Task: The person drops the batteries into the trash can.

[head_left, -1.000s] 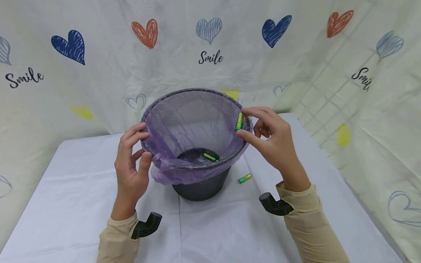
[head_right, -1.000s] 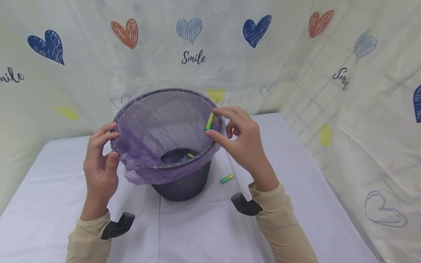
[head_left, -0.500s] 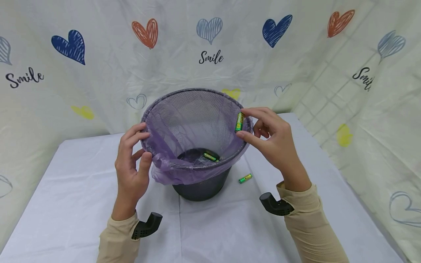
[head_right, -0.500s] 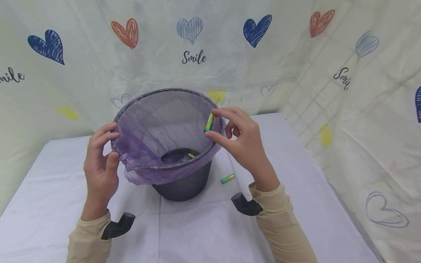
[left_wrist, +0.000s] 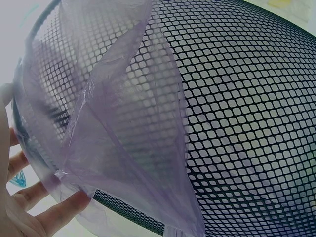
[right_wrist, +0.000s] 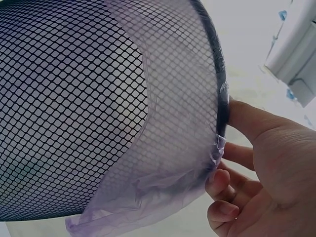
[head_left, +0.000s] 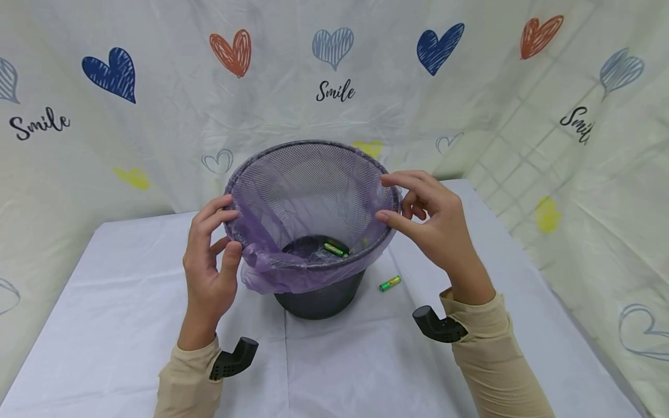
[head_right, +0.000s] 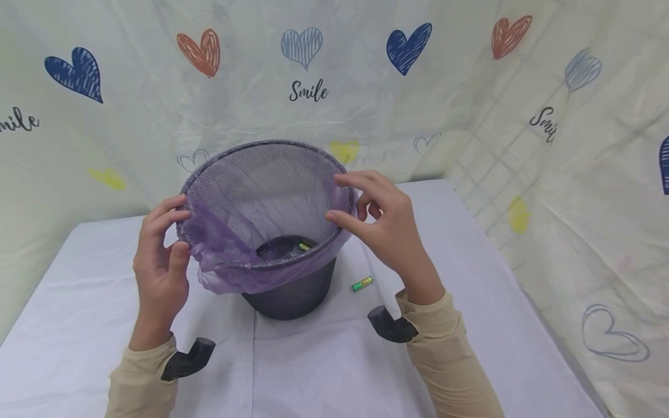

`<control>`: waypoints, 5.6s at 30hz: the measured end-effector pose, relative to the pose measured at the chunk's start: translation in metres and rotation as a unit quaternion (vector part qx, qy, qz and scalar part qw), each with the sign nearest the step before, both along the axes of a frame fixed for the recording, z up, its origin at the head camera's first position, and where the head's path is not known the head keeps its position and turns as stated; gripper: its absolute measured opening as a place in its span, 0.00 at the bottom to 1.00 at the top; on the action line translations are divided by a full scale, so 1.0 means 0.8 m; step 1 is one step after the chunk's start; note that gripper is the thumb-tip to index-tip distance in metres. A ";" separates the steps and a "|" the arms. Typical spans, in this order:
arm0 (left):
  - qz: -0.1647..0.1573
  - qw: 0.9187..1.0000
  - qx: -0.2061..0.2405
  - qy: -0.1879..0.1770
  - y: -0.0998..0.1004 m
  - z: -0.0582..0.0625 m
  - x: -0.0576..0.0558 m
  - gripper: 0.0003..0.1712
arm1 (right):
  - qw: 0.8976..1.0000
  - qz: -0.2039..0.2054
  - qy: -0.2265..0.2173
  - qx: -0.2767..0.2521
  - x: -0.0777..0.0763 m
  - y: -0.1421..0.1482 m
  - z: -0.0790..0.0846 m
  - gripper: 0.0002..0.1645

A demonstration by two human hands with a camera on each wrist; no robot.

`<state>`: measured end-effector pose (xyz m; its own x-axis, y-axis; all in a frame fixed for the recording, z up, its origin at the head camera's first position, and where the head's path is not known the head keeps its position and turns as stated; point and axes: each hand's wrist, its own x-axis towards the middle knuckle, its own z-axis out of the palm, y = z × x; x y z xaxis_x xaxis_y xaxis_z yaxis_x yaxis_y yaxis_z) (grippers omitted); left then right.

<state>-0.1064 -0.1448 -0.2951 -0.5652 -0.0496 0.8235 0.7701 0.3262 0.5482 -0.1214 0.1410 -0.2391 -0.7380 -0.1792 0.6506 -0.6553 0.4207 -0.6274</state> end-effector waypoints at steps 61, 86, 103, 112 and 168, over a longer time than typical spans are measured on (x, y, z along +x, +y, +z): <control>-0.009 1.000 0.015 0.007 0.003 -0.004 0.000 0.34 | 0.998 -0.044 -0.037 -0.022 0.016 0.045 -0.036 0.24; -0.005 1.000 0.015 0.009 0.004 -0.003 0.001 0.34 | 0.997 -0.046 -0.055 0.001 0.021 0.051 -0.054 0.23; -0.003 1.000 0.013 0.009 0.004 -0.003 0.001 0.34 | 0.996 -0.046 -0.075 0.020 0.024 0.059 -0.068 0.23; 0.002 1.000 0.010 0.006 0.005 -0.002 0.001 0.35 | 0.995 -0.048 -0.080 0.034 0.024 0.064 -0.076 0.23; -0.002 1.000 0.020 0.005 0.006 -0.003 0.000 0.35 | 0.962 -0.042 -0.225 0.146 -0.007 0.096 -0.193 0.24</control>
